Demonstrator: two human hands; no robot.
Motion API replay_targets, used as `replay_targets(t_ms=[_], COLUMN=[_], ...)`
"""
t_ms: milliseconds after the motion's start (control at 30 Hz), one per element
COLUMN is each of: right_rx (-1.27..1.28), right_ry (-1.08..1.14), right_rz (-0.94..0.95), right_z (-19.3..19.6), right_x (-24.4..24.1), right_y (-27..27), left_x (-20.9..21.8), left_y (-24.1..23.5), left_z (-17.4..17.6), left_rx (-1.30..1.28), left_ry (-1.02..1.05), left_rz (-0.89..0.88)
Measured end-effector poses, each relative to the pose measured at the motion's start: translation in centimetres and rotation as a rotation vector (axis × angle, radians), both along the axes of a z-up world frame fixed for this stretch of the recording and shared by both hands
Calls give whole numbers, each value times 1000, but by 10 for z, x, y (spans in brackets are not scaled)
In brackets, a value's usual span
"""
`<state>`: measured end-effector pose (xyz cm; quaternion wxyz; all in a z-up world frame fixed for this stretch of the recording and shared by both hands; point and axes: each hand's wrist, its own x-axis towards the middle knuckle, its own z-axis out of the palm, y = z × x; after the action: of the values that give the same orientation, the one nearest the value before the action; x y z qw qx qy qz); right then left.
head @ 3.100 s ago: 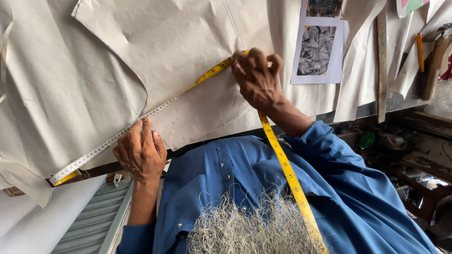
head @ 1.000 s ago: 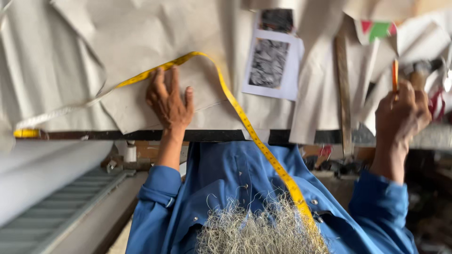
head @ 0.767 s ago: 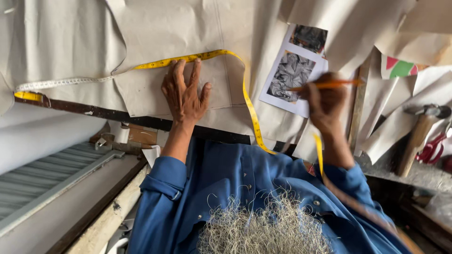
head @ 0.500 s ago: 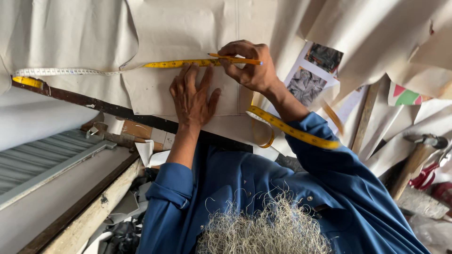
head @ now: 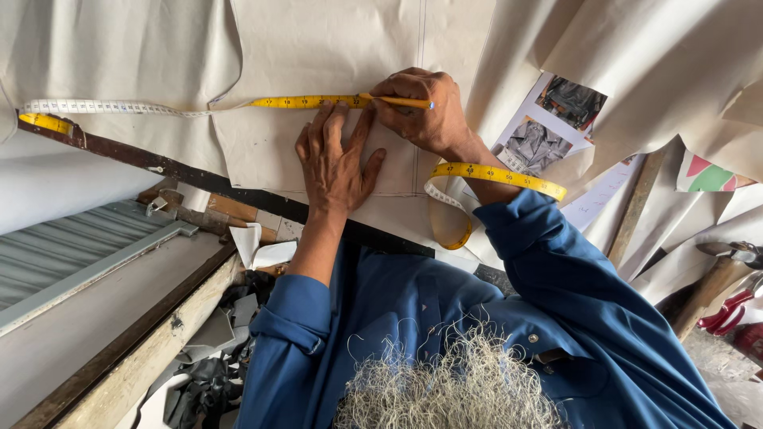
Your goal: The person cuts a large piece of off-white fabric using shears, following pre-drawn lines. They then use a pencil to mark additional lines and a measuring tape to measure and mark the fabric for further cutting.
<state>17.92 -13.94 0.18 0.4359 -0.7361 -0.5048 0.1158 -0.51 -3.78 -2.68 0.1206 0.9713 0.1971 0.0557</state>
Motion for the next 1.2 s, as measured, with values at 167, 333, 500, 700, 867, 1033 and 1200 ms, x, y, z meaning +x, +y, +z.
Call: replay_targets(t_ms=[167,333,500,700,867,1033,1200], right_rx=[-26,-20,8,121,-178,-151,48], right_ry=[8,12,7,-67,-520,-206,266], right_rz=[-29,-37,-27,-19,-251,-222,11], right_z=[-2,-4,-6,0,13,36,47], right_x=[0,0,1,-3,-23,-49,-84], right_y=[0,1,-1,-4,-32,-54,-102], left_x=[0,-1,-1,0,-6,-3,-25], left_y=[-1,-1,-1,-1,-3,-1,6], left_z=[-1,-3,-4,1,1,-3,7], left_rx=[12,36,23,33,-9,-36,78], left_ry=[1,-23,-29,-32,-120,-332,-377], left_rz=[-1,-7,-7,-5,-31,1,112])
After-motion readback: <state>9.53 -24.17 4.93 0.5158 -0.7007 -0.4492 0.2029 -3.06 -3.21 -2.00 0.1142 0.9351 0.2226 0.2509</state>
